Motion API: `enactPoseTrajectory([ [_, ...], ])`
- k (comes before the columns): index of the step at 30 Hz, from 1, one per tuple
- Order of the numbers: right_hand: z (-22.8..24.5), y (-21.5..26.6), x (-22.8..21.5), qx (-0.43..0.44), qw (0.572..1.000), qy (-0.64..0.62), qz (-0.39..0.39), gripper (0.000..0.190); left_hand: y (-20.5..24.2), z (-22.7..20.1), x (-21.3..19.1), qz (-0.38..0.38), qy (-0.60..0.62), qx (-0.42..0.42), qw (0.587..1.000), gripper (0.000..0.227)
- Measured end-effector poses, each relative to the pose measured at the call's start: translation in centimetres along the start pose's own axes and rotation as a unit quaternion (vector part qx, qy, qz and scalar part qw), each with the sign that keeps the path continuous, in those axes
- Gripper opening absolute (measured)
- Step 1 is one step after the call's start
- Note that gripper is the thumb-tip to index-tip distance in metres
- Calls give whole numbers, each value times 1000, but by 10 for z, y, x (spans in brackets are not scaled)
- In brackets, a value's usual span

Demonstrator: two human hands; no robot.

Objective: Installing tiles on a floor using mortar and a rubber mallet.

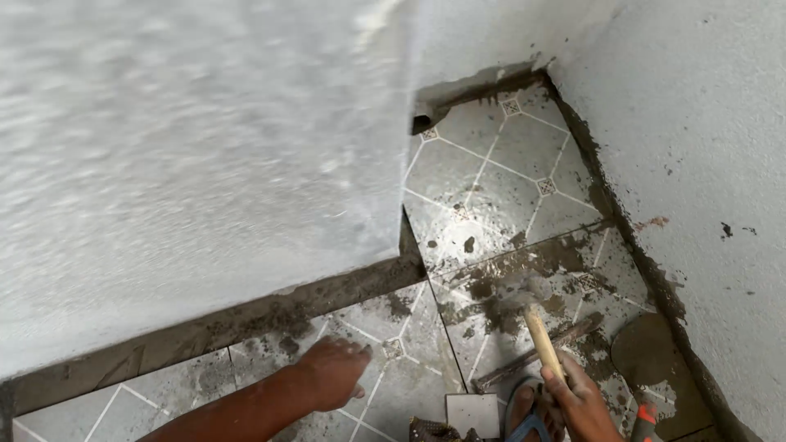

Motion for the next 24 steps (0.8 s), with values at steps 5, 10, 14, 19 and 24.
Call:
enactPoseTrajectory([
  [5,19,23,5,-16,948,-317,11,56,-126,-33,-46,-93,-163,90,978,90],
  [10,5,2,2,25,965,-261,-16,57,-164,-28,-26,-139,-146,-3,979,94],
  [14,38,2,6,-145,966,-214,19,60,-185,-2,-13,-212,-227,7,950,82],
  [19,67,13,13,-47,982,-166,78,67,-186,23,-42,-366,50,-63,927,53],
  [24,57,2,17,3,992,-66,107,68,-190,24,-66,-422,172,-137,880,29],
])
Point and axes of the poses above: each hand's wrist, its own y-axis away from the middle knuckle, its own x-axis out of the palm, z = x × y, the point moved 5 cm from there along -y, towards the middle knuckle, and after that the axes turned 14 degrees about x, right-handed, at the moved point
